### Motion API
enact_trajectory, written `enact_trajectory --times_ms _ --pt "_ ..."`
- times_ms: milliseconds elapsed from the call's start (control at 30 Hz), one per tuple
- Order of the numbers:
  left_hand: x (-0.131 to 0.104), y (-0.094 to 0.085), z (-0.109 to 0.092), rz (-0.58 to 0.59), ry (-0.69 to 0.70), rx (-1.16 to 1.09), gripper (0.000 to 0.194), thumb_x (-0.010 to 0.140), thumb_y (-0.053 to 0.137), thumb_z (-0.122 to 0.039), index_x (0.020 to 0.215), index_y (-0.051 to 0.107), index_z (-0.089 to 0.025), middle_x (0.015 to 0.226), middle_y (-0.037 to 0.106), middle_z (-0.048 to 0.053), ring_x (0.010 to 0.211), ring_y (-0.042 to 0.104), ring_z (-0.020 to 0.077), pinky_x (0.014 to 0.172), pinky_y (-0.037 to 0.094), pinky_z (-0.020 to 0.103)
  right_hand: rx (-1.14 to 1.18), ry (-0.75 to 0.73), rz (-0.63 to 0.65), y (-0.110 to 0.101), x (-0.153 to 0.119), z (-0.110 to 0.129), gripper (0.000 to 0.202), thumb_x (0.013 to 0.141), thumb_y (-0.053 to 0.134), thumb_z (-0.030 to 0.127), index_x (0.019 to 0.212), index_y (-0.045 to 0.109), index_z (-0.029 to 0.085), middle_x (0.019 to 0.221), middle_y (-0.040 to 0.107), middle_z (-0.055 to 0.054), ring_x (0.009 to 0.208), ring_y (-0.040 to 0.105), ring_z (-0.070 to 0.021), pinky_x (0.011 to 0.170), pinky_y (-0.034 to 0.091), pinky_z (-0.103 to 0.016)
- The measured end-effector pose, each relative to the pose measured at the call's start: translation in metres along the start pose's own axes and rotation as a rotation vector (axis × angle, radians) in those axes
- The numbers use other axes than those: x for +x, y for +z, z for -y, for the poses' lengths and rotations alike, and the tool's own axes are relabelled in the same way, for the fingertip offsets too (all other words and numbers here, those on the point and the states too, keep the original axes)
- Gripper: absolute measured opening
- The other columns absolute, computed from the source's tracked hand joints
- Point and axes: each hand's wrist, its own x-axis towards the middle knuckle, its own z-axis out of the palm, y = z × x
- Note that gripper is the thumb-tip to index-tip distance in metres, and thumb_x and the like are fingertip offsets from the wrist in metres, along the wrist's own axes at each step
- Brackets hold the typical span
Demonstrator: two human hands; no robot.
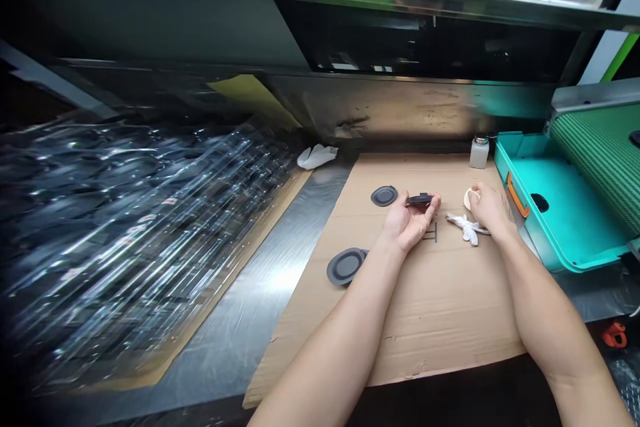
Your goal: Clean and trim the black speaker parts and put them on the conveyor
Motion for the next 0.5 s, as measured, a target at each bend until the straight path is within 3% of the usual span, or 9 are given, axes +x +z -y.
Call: enact_trajectory --times_ms 200,333,433,500 --pt "-0.001 0.002 -0.001 0.000 -0.012 -0.020 0.054 0.102 0.032 -0.053 0.105 0.059 -0.006 0.084 0.061 0.013 0.088 0.069 0.0226 0.067 0.066 0.030 -0.129 0.005 0.036 -0.003 -0.002 0.006 0.039 0.097 0.045 0.042 0.126 0.065 0.025 0.112 0.071 -0.014 0.104 0.063 -0.0318 0.082 0.045 -0.038" --pt "-0.002 0.001 -0.001 0.016 0.008 -0.026 0.052 0.102 0.032 -0.052 0.106 0.059 -0.008 0.084 0.061 0.013 0.084 0.069 0.0213 0.068 0.066 0.032 -0.171 -0.105 -0.030 -0.015 -0.010 0.014 0.032 0.096 0.049 0.042 0.107 0.072 0.023 0.112 0.068 -0.013 0.107 0.060 -0.0295 0.080 0.042 -0.034" --pt "-0.001 0.000 -0.002 0.015 0.050 -0.001 0.048 0.103 0.033 -0.050 0.105 0.060 -0.009 0.085 0.062 0.012 0.081 0.068 0.0195 0.069 0.065 0.034 -0.084 -0.265 0.236 -0.025 -0.018 0.016 0.025 0.088 0.062 0.047 0.094 0.072 0.025 0.093 0.069 -0.005 0.085 0.062 -0.0213 0.069 0.039 -0.028" --pt "0.001 -0.001 -0.002 0.009 0.079 0.050 0.048 0.103 0.034 -0.050 0.103 0.060 -0.010 0.087 0.064 0.013 0.080 0.067 0.0194 0.067 0.063 0.032 -0.048 -0.363 0.405 -0.030 -0.022 0.018 0.017 0.084 0.067 0.040 0.088 0.071 0.024 0.080 0.067 -0.002 0.072 0.058 -0.0172 0.062 0.035 -0.027"
